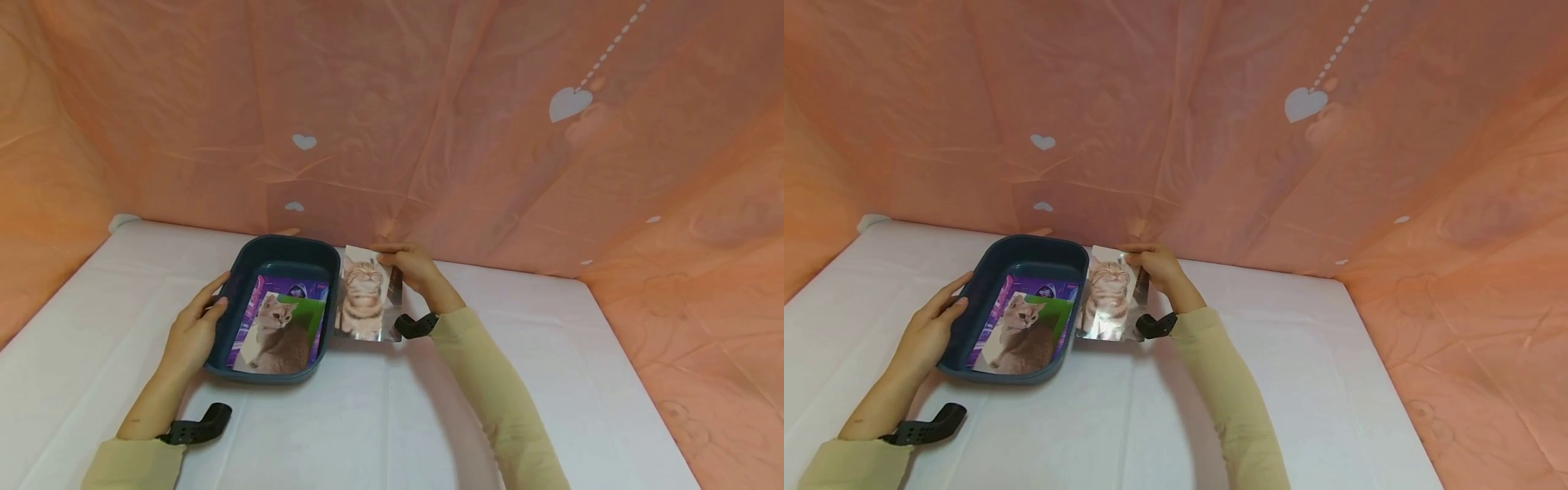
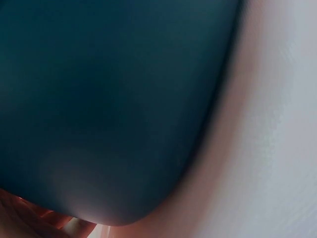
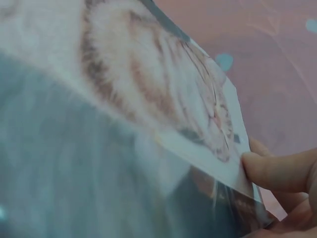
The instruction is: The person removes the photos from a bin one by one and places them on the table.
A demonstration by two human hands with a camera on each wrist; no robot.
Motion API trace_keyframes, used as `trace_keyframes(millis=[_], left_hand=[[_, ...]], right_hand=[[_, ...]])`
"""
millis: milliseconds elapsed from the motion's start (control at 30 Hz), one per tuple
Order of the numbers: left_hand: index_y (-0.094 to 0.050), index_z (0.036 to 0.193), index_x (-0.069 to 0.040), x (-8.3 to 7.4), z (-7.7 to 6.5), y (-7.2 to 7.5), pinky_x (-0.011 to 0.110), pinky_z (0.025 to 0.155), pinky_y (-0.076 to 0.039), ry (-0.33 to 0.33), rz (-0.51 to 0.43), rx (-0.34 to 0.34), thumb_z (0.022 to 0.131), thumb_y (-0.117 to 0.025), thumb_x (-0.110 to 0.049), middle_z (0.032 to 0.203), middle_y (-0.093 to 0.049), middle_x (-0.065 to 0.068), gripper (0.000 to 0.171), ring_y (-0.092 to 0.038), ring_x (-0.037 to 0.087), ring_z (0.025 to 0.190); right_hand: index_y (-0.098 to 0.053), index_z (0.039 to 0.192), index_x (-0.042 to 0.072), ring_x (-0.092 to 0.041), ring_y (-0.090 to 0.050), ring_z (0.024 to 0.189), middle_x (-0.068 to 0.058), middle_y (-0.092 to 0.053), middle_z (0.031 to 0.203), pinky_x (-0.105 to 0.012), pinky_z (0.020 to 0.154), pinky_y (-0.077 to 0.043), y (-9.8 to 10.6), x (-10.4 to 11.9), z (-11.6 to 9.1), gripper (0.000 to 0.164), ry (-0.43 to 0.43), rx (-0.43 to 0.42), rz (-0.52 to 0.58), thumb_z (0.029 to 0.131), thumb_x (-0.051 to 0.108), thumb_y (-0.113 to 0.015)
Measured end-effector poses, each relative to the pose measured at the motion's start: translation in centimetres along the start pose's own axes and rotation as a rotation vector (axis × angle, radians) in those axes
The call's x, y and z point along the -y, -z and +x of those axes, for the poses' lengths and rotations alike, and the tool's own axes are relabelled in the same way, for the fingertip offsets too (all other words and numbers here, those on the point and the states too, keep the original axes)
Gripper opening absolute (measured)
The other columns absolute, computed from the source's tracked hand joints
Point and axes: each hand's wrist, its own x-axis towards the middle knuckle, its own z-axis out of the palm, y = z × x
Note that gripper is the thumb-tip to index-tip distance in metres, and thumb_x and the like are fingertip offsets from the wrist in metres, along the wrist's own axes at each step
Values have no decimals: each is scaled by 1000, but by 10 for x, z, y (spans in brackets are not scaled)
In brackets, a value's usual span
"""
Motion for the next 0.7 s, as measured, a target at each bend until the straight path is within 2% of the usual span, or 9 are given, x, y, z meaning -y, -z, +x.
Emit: trace_keyframes(millis=[167,267,400,700], left_hand=[[-25,152,-20,0,-1,1,65,98,-29,-11,-9,-11,105,-29,-34,141,-36,33,50,-38,47,121],[-25,152,-20,0,-2,2,66,99,-28,-14,-12,-14,105,-29,-34,142,-35,33,50,-38,47,122],[-25,152,-21,0,-4,2,66,98,-28,-12,-16,-14,105,-29,-34,141,-36,32,50,-37,47,122],[-26,152,-20,2,-5,2,64,99,-28,-14,-21,-12,105,-30,-33,140,-36,32,49,-38,45,121]], right_hand=[[-53,133,-4,-28,-45,130,-17,-47,144,-31,96,-43,4,-10,3,41,-5,-24,18,93,-4,-53],[-56,131,-3,-27,-44,132,-15,-49,142,-35,102,-41,4,-18,6,39,-12,-36,20,92,-3,-54],[-60,126,-2,-24,-44,131,-12,-52,140,-32,99,-41,1,-26,10,35,-16,-50,9,91,-1,-57],[-63,123,-4,-21,-53,116,-15,-57,134,-24,86,-44,-4,-41,14,33,8,-85,-31,90,-2,-57]])
